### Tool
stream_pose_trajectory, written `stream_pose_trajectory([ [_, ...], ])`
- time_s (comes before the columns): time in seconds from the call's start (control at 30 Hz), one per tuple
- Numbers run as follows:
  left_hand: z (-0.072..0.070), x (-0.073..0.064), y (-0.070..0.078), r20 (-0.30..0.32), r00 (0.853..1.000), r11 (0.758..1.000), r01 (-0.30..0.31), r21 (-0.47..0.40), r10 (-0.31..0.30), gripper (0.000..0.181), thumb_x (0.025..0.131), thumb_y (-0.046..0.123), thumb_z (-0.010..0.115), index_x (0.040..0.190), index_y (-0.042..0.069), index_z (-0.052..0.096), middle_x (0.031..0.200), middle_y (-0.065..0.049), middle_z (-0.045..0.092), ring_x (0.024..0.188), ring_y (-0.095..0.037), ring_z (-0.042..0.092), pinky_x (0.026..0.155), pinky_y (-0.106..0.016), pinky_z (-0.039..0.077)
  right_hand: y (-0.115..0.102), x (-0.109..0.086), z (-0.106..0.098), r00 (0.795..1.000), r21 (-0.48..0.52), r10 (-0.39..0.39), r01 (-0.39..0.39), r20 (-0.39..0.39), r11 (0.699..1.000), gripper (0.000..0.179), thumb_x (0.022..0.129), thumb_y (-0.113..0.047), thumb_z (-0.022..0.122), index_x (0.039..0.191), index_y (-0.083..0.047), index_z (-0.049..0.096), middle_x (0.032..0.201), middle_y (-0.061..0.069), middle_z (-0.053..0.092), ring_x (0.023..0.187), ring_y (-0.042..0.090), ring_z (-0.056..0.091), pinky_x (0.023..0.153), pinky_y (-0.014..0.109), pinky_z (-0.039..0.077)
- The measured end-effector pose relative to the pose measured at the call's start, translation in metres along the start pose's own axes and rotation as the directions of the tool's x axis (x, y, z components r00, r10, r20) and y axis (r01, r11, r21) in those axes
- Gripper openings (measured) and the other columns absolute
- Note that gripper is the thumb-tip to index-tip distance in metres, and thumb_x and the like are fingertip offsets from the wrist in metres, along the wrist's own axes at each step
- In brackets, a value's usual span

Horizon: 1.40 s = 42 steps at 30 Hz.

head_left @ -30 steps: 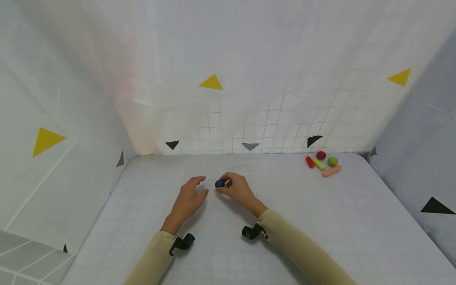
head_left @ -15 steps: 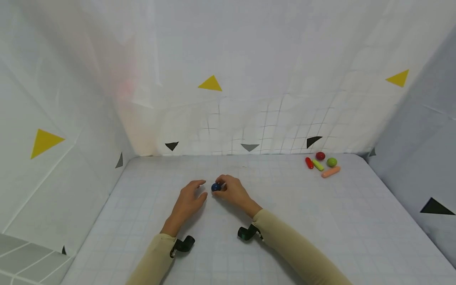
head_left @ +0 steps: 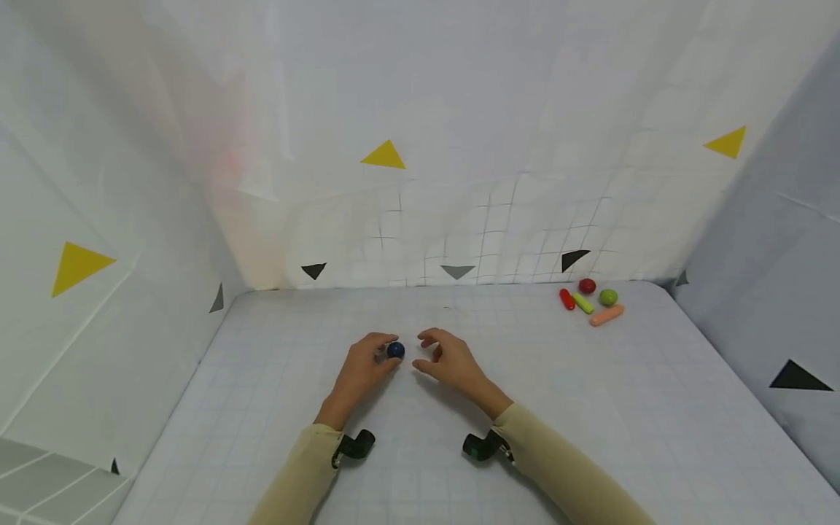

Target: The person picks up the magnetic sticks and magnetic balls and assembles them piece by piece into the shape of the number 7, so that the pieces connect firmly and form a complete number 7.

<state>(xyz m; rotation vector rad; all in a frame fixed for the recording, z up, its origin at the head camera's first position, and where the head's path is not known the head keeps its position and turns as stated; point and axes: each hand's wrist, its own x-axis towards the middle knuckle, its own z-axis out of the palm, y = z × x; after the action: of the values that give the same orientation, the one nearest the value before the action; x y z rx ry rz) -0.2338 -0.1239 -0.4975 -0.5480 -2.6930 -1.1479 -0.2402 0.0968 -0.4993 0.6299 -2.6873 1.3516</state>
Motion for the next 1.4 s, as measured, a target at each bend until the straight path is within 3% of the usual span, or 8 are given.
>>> stream_pose_trajectory([
  [0.1,0.004,0.000,-0.002,-0.022,1.000,1.000,0.011,-0.018,-0.011,0.040,0.091,0.009,0.083,0.129,0.005,0.071,0.122,-0.009,0.070,0.105,-0.024,0.067,0.087,-0.041,0.055,0.005,-0.007,-0.003,1.000,0.009,0.013,-0.013,-0.008,1.000,0.045,0.089,-0.015,0.084,0.128,-0.003,0.067,0.112,0.008,0.069,0.078,0.013,0.058,0.065,0.030,0.050],
  [0.3,0.005,-0.005,-0.010,-0.055,0.994,0.991,0.090,-0.102,-0.096,0.038,0.092,0.010,0.082,0.128,0.011,0.072,0.118,-0.005,0.071,0.102,-0.021,0.067,0.088,-0.042,0.055,0.006,-0.018,-0.004,1.000,0.055,-0.003,0.002,0.029,0.998,0.042,0.093,-0.018,0.080,0.129,-0.002,0.066,0.116,0.010,0.069,0.083,0.016,0.061,0.069,0.032,0.053],
  [0.57,0.006,-0.006,-0.021,-0.056,0.992,0.981,0.099,-0.166,-0.110,0.038,0.094,0.016,0.081,0.130,0.015,0.072,0.116,0.000,0.071,0.101,-0.016,0.065,0.089,-0.041,0.053,0.005,-0.021,-0.004,1.000,0.064,0.005,-0.006,0.014,0.998,0.037,0.094,-0.017,0.078,0.127,-0.004,0.067,0.115,0.008,0.069,0.088,0.017,0.064,0.074,0.034,0.054],
  [0.8,0.007,-0.007,-0.023,-0.059,0.992,0.978,0.096,-0.188,-0.109,0.039,0.093,0.016,0.082,0.131,0.016,0.072,0.119,0.000,0.071,0.103,-0.017,0.065,0.089,-0.041,0.054,0.009,-0.022,-0.004,1.000,0.072,0.000,0.000,-0.002,0.997,0.033,0.093,-0.015,0.079,0.122,-0.003,0.069,0.113,0.008,0.070,0.087,0.017,0.064,0.074,0.034,0.054],
  [1.03,0.007,-0.009,-0.022,-0.044,0.989,0.975,0.134,-0.177,-0.144,0.040,0.094,0.020,0.081,0.133,0.017,0.071,0.115,0.000,0.071,0.101,-0.016,0.065,0.089,-0.041,0.053,0.017,-0.024,-0.002,0.999,0.080,0.012,-0.009,-0.033,0.997,0.025,0.094,-0.012,0.079,0.117,-0.006,0.072,0.105,0.001,0.070,0.081,0.013,0.062,0.071,0.030,0.053],
  [1.4,0.008,-0.007,-0.023,-0.039,0.991,0.980,0.122,-0.156,-0.129,0.038,0.096,0.021,0.079,0.133,0.017,0.071,0.119,0.000,0.071,0.101,-0.016,0.064,0.090,-0.042,0.053,0.020,-0.024,-0.002,0.996,0.089,-0.060,0.065,-0.059,0.994,0.021,0.094,-0.009,0.077,0.114,-0.005,0.072,0.099,0.004,0.070,0.075,0.014,0.059,0.066,0.030,0.050],
])
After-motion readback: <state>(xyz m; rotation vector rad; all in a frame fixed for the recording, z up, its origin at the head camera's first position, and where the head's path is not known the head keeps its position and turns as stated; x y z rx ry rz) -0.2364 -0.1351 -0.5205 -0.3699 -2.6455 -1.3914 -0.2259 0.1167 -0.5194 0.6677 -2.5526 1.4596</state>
